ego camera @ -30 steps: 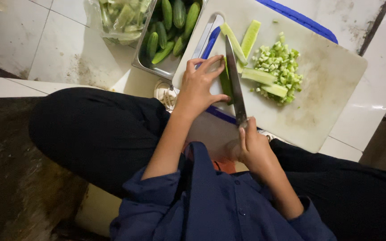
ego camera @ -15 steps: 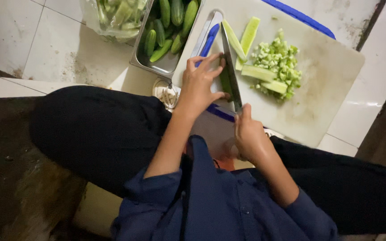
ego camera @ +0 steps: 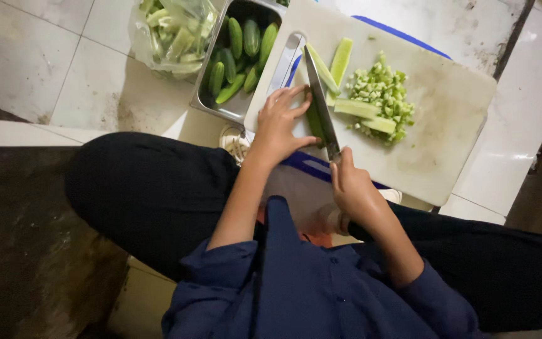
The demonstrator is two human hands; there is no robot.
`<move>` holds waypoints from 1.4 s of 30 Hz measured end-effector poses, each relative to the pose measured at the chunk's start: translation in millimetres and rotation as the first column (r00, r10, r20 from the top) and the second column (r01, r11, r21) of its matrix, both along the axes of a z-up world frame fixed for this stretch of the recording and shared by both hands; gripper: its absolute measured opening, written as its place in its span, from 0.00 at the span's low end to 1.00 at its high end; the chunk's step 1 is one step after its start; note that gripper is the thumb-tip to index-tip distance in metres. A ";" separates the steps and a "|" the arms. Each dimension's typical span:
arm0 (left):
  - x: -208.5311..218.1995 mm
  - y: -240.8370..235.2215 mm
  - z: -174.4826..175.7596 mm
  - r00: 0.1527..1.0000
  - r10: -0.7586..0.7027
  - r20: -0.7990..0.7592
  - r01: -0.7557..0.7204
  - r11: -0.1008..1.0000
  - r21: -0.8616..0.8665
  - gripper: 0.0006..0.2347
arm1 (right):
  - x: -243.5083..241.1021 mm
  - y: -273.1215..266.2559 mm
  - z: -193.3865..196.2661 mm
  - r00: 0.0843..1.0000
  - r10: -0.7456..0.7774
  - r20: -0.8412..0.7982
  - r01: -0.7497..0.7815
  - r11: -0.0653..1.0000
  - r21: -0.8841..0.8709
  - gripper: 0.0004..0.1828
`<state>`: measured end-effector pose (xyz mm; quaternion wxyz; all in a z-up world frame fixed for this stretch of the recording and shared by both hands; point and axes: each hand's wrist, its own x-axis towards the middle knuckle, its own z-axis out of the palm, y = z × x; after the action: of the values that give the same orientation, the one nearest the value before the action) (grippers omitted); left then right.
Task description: The person sits on the floor and uses a knife to chop cucumbers on a white cutting board. They slice the cucumbers into small pieces and accumulate them on the board.
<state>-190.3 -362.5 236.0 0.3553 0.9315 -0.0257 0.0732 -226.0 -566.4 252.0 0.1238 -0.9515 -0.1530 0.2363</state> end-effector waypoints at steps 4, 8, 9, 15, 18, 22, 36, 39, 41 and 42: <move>-1.2 -1.2 4.8 1.000 0.007 0.002 -0.007 1.000 0.001 0.30 | -3.6 4.3 15.5 0.978 -0.140 -0.155 0.138 0.990 -0.025 0.29; -2.8 -0.3 14.9 0.999 0.008 -0.046 -0.009 1.000 -0.013 0.28 | -17.8 6.5 34.5 1.000 0.022 0.008 -0.022 1.000 0.013 0.23; -2.5 -1.1 20.4 0.998 0.008 -0.067 -0.011 0.999 -0.037 0.27 | -22.3 4.6 33.7 0.977 0.142 0.157 -0.145 0.989 0.008 0.25; -1.8 -1.6 13.4 0.999 0.016 -0.038 -0.016 1.000 0.001 0.28 | -17.8 4.3 19.5 0.996 0.046 0.079 -0.046 0.999 0.001 0.25; -2.3 -0.1 14.3 1.000 0.004 -0.005 -0.003 1.000 0.020 0.31 | 4.5 18.3 44.5 0.975 -0.100 -0.198 0.100 0.995 -0.012 0.25; -2.6 0.6 0.2 0.999 0.022 -0.033 -0.021 1.000 0.009 0.27 | 4.7 36.8 38.3 0.981 -0.093 -0.170 0.090 0.996 -0.027 0.26; -10.6 -1.1 7.0 1.000 0.029 0.011 -0.029 0.999 0.019 0.24 | 12.0 -0.3 23.5 0.998 -0.048 0.044 0.043 0.993 0.108 0.20; -14.4 -3.3 38.3 0.999 0.029 -0.017 -0.029 1.000 -0.005 0.23 | -3.5 7.7 51.5 0.995 -0.100 -0.003 0.099 0.983 0.155 0.20; -12.0 -2.6 25.4 1.000 0.027 -0.014 -0.027 1.000 -0.012 0.24 | -13.8 3.1 40.1 0.993 -0.114 -0.009 0.114 0.983 0.145 0.19; -10.5 -1.9 19.1 1.000 0.027 -0.008 -0.027 0.999 -0.018 0.25 | -18.5 1.2 34.2 0.992 -0.126 -0.011 0.126 0.982 0.138 0.18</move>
<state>-200.7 -364.5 255.1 0.3627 0.9289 -0.0111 0.0746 -244.5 -565.2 286.2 0.2046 -0.9481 -0.1084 0.2179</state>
